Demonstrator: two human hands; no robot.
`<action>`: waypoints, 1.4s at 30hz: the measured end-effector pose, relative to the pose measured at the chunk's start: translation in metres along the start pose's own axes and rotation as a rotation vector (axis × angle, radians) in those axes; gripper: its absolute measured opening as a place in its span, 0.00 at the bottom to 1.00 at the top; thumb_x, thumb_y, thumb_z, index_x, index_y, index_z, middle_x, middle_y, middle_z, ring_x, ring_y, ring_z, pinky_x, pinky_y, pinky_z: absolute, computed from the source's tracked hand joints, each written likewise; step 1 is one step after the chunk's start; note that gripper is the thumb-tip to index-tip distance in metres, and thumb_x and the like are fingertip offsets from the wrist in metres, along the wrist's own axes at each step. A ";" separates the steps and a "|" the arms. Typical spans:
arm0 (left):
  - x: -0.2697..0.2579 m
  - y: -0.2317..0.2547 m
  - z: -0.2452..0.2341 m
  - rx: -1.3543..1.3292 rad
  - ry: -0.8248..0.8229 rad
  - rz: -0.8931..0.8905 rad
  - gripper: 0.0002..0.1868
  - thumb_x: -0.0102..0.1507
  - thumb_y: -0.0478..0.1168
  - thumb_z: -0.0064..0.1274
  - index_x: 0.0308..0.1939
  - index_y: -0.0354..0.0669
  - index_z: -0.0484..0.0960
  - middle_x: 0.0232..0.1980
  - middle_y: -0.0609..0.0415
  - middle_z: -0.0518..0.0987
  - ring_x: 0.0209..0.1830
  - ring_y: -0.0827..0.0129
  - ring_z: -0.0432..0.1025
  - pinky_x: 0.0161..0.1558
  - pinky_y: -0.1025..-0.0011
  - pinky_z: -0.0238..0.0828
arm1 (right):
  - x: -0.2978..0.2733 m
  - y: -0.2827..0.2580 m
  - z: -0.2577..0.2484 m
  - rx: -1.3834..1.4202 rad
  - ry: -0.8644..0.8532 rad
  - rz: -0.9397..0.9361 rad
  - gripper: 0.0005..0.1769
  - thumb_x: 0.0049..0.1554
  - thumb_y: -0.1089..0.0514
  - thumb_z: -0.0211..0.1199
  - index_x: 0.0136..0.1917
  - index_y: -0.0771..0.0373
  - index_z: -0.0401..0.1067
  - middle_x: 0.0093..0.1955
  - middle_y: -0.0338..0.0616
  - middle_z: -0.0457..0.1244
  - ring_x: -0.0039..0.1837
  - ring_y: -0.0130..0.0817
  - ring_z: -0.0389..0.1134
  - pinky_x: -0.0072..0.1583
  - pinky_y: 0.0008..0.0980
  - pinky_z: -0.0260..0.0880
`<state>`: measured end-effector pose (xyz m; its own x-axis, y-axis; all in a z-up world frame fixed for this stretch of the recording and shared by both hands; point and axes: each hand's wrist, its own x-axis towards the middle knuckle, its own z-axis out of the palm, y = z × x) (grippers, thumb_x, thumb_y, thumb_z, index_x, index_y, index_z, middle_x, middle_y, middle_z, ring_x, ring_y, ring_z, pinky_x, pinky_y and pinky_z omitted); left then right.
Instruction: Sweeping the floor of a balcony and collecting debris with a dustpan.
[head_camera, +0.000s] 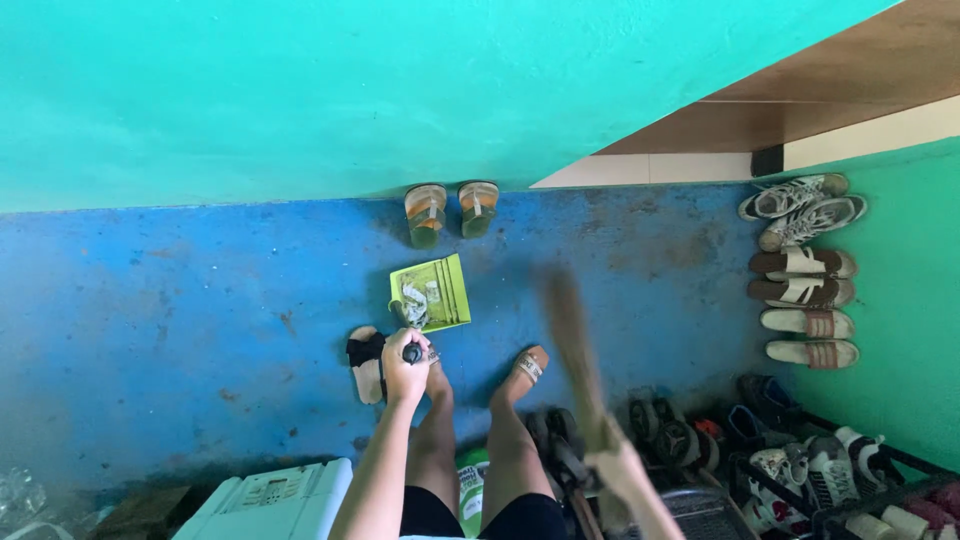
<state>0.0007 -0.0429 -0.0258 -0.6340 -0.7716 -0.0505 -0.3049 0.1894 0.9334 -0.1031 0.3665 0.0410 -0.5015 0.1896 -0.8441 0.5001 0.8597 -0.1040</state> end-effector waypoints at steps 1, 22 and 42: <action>0.000 0.000 -0.001 0.003 0.000 0.000 0.14 0.47 0.21 0.54 0.28 0.38 0.68 0.31 0.50 0.79 0.36 0.55 0.76 0.42 0.63 0.69 | 0.008 -0.015 -0.007 0.001 -0.002 -0.001 0.61 0.49 0.71 0.70 0.84 0.38 0.41 0.71 0.51 0.61 0.58 0.33 0.69 0.54 0.30 0.71; -0.005 -0.003 -0.003 -0.015 0.014 0.093 0.13 0.47 0.20 0.53 0.27 0.39 0.69 0.34 0.50 0.79 0.40 0.54 0.75 0.44 0.62 0.69 | -0.068 -0.032 0.227 -0.097 -0.202 -0.571 0.50 0.46 0.61 0.70 0.74 0.62 0.43 0.55 0.61 0.66 0.55 0.53 0.68 0.52 0.47 0.69; -0.015 -0.010 0.000 -0.127 -0.023 0.051 0.12 0.51 0.20 0.50 0.29 0.39 0.69 0.31 0.49 0.75 0.36 0.58 0.74 0.52 0.63 0.74 | -0.024 -0.050 0.002 0.152 0.029 -0.184 0.60 0.44 0.72 0.68 0.83 0.60 0.42 0.68 0.51 0.64 0.62 0.36 0.66 0.62 0.30 0.65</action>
<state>0.0134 -0.0333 -0.0343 -0.6631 -0.7485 -0.0085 -0.1799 0.1484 0.9724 -0.1150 0.3182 0.0653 -0.6127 0.0517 -0.7886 0.4981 0.8000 -0.3345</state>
